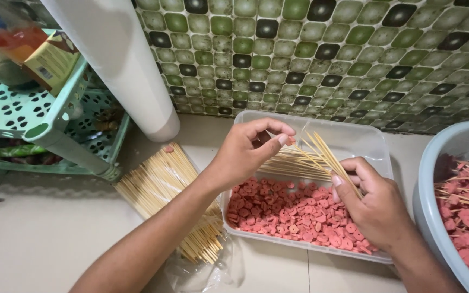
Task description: Organizing wooden skewers in a plastic container with diced food pieces for food preparation.
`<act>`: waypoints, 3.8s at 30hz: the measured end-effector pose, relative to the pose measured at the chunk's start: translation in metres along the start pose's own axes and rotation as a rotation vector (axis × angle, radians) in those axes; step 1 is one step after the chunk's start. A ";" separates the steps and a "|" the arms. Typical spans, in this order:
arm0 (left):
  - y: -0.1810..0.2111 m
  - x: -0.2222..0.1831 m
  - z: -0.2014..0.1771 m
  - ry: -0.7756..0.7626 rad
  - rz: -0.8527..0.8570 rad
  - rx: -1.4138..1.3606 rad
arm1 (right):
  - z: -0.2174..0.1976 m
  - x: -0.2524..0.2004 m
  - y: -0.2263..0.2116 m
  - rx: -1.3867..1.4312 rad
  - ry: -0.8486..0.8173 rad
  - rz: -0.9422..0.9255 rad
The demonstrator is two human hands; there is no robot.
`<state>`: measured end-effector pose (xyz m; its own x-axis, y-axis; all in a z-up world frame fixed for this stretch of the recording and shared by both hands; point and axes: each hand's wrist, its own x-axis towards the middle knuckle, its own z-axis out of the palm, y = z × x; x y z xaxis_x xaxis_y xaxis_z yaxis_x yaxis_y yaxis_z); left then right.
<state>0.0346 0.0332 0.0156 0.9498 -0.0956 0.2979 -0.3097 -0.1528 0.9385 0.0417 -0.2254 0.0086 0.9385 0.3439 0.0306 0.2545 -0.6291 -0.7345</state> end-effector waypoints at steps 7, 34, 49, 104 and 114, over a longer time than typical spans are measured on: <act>-0.001 0.001 0.001 0.004 -0.006 0.021 | -0.001 -0.002 -0.010 0.013 0.002 0.055; 0.005 0.001 0.005 0.011 -0.045 0.143 | -0.002 0.000 -0.015 -0.046 -0.013 0.124; 0.003 -0.001 0.005 -0.008 -0.061 0.177 | -0.002 0.000 -0.017 -0.041 -0.012 0.123; 0.005 -0.067 0.066 -0.718 0.189 0.750 | 0.060 0.098 -0.007 -0.410 -0.224 -0.197; 0.004 -0.068 0.066 -0.721 0.181 0.736 | 0.062 0.096 -0.012 -0.508 -0.118 -0.248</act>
